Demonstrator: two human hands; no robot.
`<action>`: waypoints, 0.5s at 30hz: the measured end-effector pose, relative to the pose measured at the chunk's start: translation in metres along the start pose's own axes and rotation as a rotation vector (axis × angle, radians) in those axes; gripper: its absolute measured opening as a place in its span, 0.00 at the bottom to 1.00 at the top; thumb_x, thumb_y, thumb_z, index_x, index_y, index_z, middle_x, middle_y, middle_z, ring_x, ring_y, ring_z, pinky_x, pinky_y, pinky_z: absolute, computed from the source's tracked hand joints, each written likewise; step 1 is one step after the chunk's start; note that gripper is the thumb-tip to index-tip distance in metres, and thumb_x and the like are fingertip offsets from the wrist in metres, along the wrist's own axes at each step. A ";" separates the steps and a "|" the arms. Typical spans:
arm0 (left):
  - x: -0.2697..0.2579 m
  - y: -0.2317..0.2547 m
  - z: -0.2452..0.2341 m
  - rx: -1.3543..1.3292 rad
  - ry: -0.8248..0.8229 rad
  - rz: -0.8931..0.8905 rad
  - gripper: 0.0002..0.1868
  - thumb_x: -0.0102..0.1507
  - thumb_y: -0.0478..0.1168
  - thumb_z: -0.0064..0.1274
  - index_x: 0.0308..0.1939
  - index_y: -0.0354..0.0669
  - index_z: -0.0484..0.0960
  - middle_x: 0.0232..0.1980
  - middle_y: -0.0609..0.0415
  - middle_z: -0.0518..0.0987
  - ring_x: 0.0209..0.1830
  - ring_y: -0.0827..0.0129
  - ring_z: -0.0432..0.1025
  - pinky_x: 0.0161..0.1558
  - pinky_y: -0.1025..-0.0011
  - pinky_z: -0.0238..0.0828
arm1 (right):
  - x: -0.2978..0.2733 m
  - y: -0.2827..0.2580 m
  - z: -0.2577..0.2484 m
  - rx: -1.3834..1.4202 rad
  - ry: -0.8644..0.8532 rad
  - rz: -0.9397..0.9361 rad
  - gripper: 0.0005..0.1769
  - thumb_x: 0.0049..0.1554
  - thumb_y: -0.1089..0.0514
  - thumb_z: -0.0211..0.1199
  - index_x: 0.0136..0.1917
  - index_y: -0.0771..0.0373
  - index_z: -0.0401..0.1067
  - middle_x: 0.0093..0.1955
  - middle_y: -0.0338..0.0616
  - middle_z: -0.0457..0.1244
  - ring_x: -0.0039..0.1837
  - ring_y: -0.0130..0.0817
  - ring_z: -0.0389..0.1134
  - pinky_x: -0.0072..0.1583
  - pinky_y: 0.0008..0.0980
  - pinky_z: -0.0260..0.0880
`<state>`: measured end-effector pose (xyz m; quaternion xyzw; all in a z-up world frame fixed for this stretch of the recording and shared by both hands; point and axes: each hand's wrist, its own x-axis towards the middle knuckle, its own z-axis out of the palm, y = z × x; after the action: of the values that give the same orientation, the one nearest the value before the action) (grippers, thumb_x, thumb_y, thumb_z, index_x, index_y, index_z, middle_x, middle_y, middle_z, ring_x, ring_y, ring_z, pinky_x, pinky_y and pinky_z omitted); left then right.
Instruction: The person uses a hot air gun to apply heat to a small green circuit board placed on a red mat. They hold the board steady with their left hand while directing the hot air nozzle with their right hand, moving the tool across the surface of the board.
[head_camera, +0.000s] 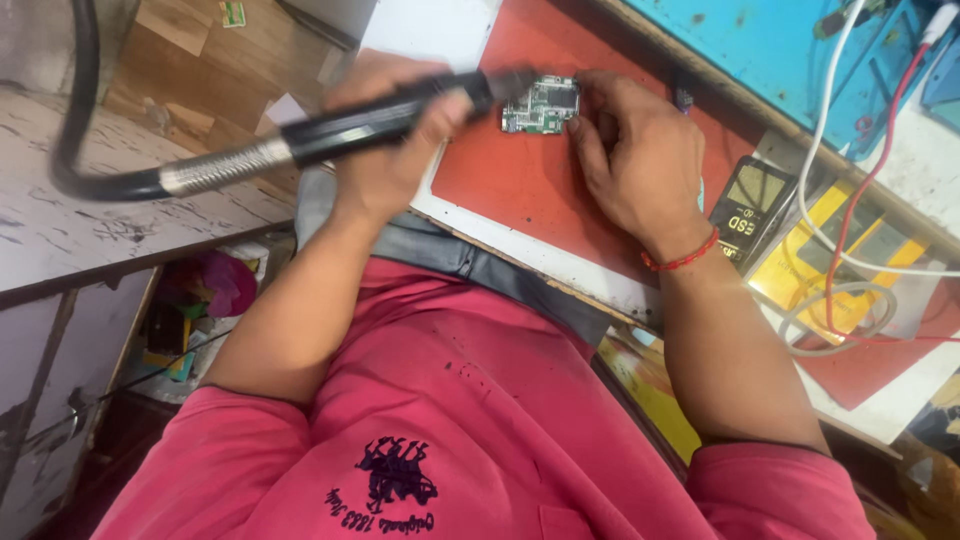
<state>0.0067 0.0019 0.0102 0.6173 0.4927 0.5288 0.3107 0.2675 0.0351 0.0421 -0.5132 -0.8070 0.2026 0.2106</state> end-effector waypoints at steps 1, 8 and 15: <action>-0.001 -0.001 0.000 0.002 0.021 0.032 0.18 0.68 0.51 0.63 0.47 0.37 0.84 0.43 0.52 0.83 0.45 0.65 0.77 0.53 0.68 0.74 | -0.001 0.000 0.001 0.004 0.008 -0.022 0.18 0.60 0.62 0.69 0.63 0.62 0.73 0.45 0.44 0.68 0.42 0.41 0.70 0.45 0.39 0.68; 0.003 -0.003 -0.001 0.057 0.080 0.087 0.17 0.70 0.49 0.65 0.48 0.36 0.84 0.45 0.49 0.82 0.45 0.61 0.73 0.53 0.69 0.70 | 0.001 -0.001 -0.001 0.000 0.009 -0.037 0.18 0.61 0.62 0.69 0.64 0.62 0.73 0.46 0.46 0.68 0.45 0.42 0.71 0.47 0.39 0.69; 0.003 -0.003 0.001 0.038 0.046 0.120 0.18 0.68 0.50 0.64 0.47 0.36 0.84 0.43 0.49 0.82 0.47 0.63 0.76 0.51 0.69 0.73 | 0.001 -0.001 0.000 -0.002 0.006 -0.025 0.18 0.61 0.62 0.69 0.64 0.62 0.73 0.47 0.46 0.69 0.45 0.43 0.71 0.47 0.40 0.69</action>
<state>0.0065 0.0055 0.0085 0.6392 0.4718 0.5511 0.2550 0.2666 0.0353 0.0425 -0.5038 -0.8129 0.1979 0.2150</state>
